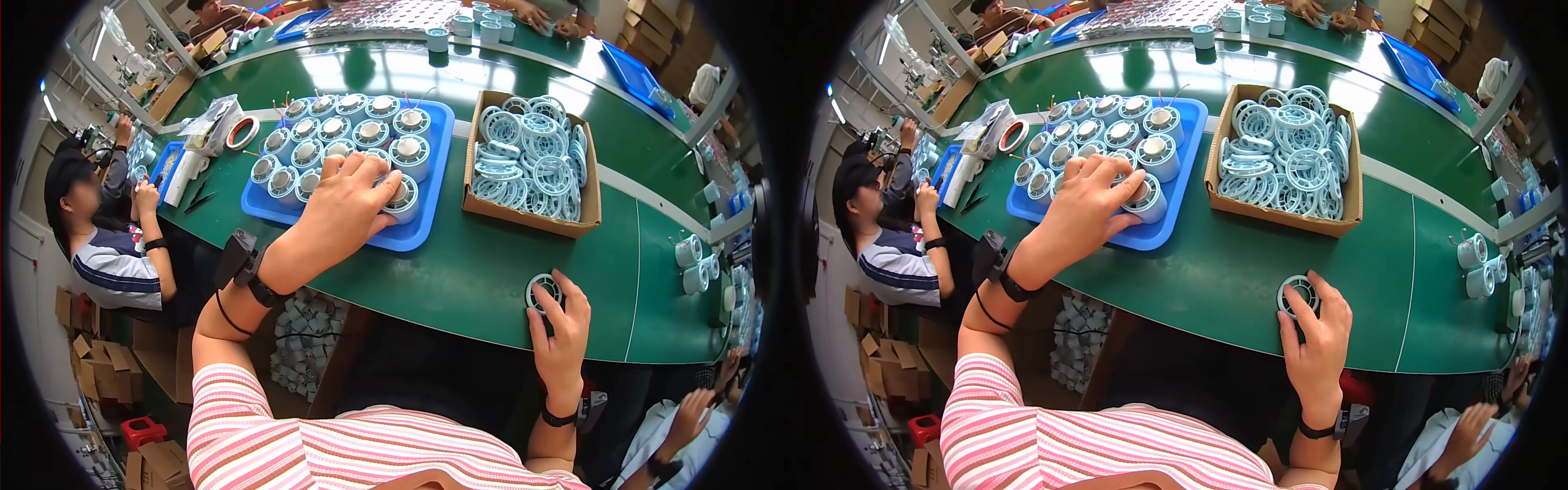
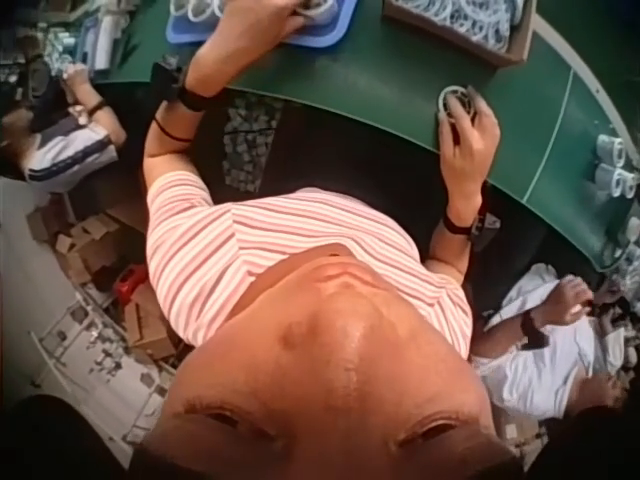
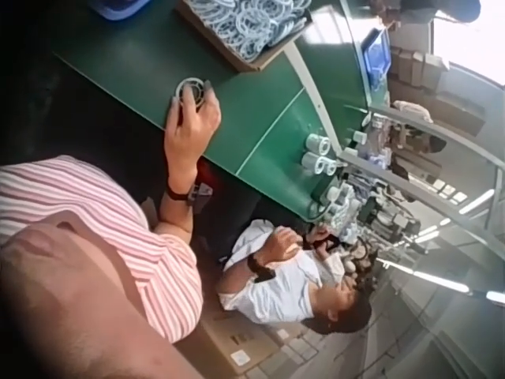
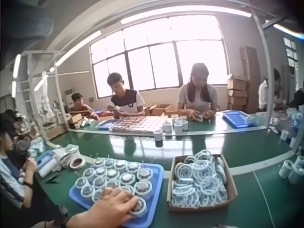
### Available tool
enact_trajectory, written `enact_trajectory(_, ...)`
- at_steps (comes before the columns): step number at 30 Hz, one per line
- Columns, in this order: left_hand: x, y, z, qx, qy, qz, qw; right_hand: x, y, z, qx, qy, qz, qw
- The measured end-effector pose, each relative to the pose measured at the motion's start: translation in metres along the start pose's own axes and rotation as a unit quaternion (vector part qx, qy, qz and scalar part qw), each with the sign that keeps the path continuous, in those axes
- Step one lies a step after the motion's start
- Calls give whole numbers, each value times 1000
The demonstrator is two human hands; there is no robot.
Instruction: The person picks up a motor assembly from a tray and a plastic cover from a box, then presses the cover onto the motor by hand. They pull on the attached wires to check the connection before placing the finished unit on the table, repeating this process for several units.
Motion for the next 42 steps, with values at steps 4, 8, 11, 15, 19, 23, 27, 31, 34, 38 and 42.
enact_trajectory(4,-3,-1,-6,9,-51,117,992,0,1,-3,1,6,-1,1000)
enact_trajectory(8,-2,12,-11,57,-92,129,986,2,4,0,-2,1,-4,1000)
enact_trajectory(11,-4,16,-16,87,-66,123,986,0,16,8,75,65,-68,993)
enact_trajectory(15,-32,14,-19,50,-17,166,985,-2,12,1,57,80,-76,992)
enact_trajectory(19,-46,38,-9,50,47,153,986,-2,14,1,41,58,-84,994)
enact_trajectory(23,-27,105,9,157,-13,213,964,1,16,2,9,-15,-40,999)
enact_trajectory(27,21,131,19,117,-122,241,956,-3,17,2,-3,-54,-87,995)
enact_trajectory(31,37,130,21,44,-214,305,927,-2,25,2,77,-38,-66,994)
enact_trajectory(34,52,123,27,-11,-267,415,870,-11,22,-2,42,-47,-96,993)
enact_trajectory(38,63,118,34,-124,-368,596,703,-11,31,4,41,-62,-136,988)
enact_trajectory(42,76,129,40,-214,-486,650,543,-13,28,2,17,-84,-121,989)
Point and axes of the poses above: each hand's wrist, its own z-axis away from the middle knuckle, its own x-axis out of the palm, y = z × x, the point moved 8 cm from there along -z, towards the middle knuckle, and after that the axes turned 13 degrees about -x, right-handed, at the moved point
